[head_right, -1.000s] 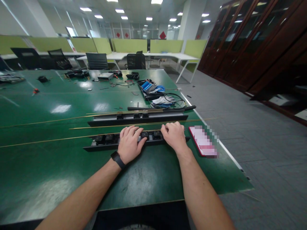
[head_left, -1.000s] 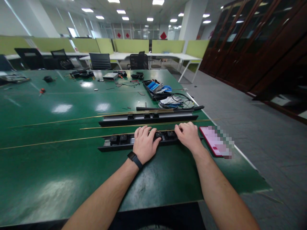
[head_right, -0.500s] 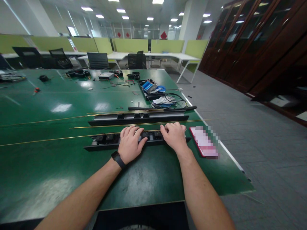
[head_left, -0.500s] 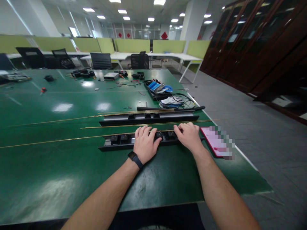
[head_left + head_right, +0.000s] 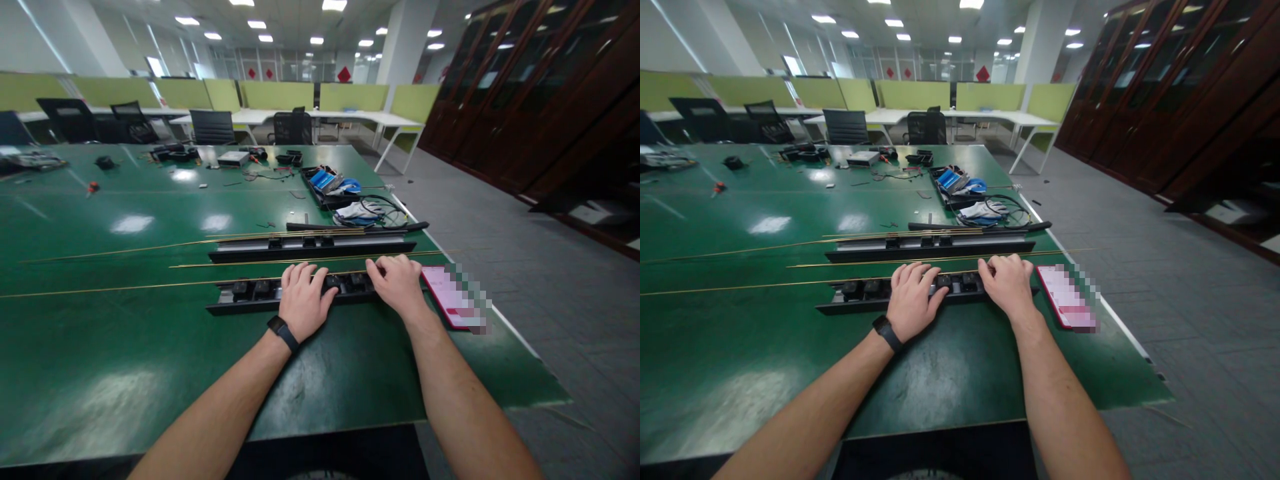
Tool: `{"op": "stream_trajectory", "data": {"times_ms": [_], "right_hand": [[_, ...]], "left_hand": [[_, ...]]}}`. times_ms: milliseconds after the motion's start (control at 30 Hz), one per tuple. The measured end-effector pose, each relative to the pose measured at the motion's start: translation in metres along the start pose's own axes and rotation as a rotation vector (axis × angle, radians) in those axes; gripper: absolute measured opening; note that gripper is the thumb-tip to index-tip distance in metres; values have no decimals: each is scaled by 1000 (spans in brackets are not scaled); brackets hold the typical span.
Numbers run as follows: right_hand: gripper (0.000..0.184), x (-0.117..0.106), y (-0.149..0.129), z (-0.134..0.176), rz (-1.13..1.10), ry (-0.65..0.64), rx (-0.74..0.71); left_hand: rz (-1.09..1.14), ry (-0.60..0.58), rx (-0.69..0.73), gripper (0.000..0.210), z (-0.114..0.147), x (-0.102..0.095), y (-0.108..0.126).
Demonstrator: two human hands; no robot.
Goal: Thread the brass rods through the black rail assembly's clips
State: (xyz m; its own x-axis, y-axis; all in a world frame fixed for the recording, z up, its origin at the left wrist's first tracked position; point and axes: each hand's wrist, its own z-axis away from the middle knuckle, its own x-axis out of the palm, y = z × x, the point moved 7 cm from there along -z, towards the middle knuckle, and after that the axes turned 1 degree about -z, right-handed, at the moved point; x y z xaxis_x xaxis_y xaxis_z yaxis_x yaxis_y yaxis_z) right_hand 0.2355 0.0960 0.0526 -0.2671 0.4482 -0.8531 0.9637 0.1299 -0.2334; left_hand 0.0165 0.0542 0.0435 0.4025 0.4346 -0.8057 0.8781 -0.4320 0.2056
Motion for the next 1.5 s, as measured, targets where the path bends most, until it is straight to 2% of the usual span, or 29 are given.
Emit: {"op": "stream_trajectory", "data": {"times_ms": [467, 733, 1067, 1500], "right_hand": [[41, 2, 6, -2, 61, -16, 31], [42, 2, -1, -1, -62, -19, -29], [43, 3, 1, -2, 53, -29, -15], [46, 6, 5, -3, 96, -43, 5]], "left_hand": [[-6, -11, 1, 41, 1, 1, -2], [3, -1, -11, 40, 0, -2, -1], [-4, -5, -11, 39, 0, -2, -1], [-10, -8, -20, 39, 1, -3, -2]]}}
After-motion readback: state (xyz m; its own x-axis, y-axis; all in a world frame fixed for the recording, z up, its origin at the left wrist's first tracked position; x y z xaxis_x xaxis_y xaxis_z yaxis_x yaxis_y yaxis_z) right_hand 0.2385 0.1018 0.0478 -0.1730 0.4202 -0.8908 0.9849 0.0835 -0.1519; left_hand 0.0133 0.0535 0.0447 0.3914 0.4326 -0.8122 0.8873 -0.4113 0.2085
